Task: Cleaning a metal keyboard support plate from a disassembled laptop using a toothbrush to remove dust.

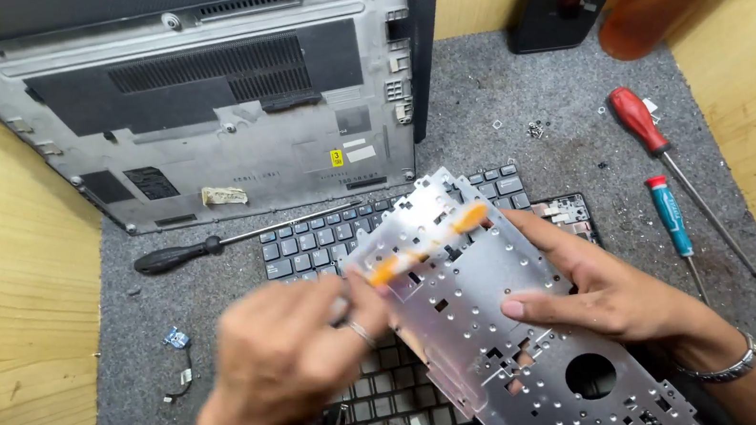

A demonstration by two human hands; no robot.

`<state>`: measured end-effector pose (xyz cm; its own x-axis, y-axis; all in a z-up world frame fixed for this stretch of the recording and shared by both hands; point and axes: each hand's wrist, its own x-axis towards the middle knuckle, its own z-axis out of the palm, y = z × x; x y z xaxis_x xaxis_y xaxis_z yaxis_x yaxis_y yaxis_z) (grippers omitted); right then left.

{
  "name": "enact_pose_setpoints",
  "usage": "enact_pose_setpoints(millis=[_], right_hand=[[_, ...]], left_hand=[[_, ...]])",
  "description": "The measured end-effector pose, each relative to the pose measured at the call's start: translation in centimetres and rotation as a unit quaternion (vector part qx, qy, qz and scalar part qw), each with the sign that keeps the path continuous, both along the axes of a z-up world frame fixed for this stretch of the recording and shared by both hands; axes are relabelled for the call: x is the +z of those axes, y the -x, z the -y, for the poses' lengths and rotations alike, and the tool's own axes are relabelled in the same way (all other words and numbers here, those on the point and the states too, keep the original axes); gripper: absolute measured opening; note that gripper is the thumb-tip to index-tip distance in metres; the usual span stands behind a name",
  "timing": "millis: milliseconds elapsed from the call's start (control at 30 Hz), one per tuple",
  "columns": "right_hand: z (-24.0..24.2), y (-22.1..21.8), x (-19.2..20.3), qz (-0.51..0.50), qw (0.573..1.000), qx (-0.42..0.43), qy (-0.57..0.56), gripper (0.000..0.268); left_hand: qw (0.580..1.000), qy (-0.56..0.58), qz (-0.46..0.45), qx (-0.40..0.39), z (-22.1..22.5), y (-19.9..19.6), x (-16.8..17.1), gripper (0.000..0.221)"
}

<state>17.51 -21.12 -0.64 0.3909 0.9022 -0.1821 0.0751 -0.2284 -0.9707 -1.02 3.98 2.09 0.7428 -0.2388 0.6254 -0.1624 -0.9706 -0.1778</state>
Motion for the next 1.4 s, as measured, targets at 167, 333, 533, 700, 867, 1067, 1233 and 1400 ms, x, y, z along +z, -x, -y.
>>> enact_pose_setpoints(millis=[167,333,533,700,867,1067,1233,1400], right_hand=[[-0.8,-0.2,1.0,0.038,0.998,0.003,-0.046,0.088],[0.6,-0.1,2.2,-0.083,0.996,0.013,-0.038,0.106],[0.1,-0.5,0.6,-0.200,0.971,-0.079,-0.103,0.094],[-0.7,-0.8,1.0,-0.242,0.937,-0.203,-0.148,0.073],[-0.5,-0.5,-0.9,-0.305,0.937,-0.043,-0.166,0.074],[-0.1,0.9,-1.0,-0.394,0.905,0.024,-0.159,0.090],[0.0,0.1,-0.2,-0.383,0.908,0.051,-0.163,0.095],[-0.1,0.1,-1.5,-0.256,0.963,0.049,-0.064,0.090]], left_hand=[[0.999,0.017,0.013,0.040,-0.9,0.0,-0.4,0.021],[0.998,0.009,0.052,0.030,1.0,0.2,0.8,0.012],[0.991,0.111,0.060,0.048,0.9,0.5,-0.7,0.011],[0.988,0.098,0.055,-0.106,3.1,-1.1,0.6,0.006],[0.983,0.089,-0.034,-0.158,3.3,-1.7,-0.4,0.012],[0.987,0.054,-0.042,-0.147,3.4,-1.3,0.2,0.010],[0.986,0.088,-0.061,-0.125,3.0,-1.0,0.3,0.009],[0.978,0.052,-0.067,-0.192,3.8,-1.3,-0.2,0.020]])
